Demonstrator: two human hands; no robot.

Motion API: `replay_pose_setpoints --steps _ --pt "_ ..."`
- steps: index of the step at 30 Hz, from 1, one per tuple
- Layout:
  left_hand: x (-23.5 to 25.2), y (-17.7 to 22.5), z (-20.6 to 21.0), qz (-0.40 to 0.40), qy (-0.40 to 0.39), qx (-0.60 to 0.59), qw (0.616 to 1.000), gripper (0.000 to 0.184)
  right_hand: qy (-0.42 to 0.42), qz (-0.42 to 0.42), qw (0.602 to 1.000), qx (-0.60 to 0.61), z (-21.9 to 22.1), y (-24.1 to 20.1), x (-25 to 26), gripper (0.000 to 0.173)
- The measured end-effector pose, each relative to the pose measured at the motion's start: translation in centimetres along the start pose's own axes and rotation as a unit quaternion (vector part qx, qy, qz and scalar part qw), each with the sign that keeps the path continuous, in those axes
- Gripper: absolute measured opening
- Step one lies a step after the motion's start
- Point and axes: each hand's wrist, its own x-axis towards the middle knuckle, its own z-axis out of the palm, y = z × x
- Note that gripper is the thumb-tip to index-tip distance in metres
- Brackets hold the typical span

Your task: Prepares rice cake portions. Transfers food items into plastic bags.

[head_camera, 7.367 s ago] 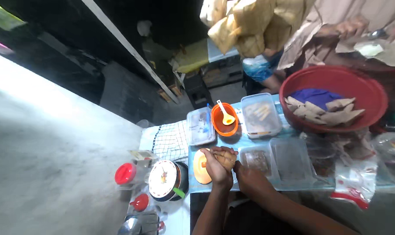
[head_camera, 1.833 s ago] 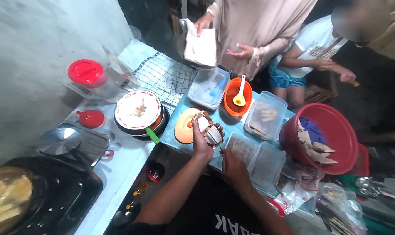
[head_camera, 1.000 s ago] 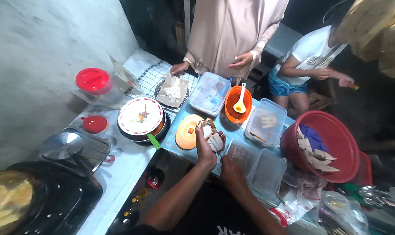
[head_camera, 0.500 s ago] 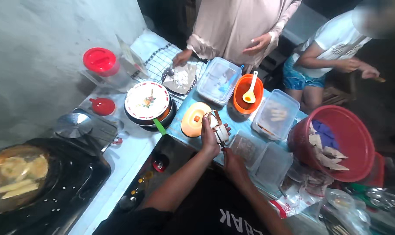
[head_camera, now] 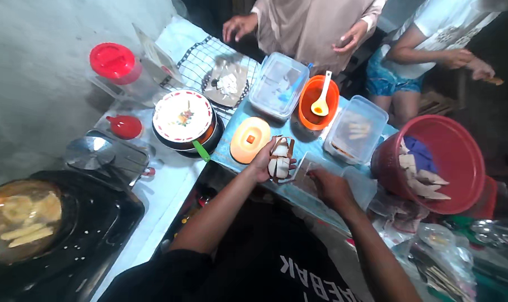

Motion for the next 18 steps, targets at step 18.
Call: replay_pose_setpoints --steps 18 --pt "1.8 -1.3 -0.1 -0.082 0.019 0.100 0.991 0.078 0.029 -0.059 0.996 -0.052 3.7 -0.1 1.2 0.028"
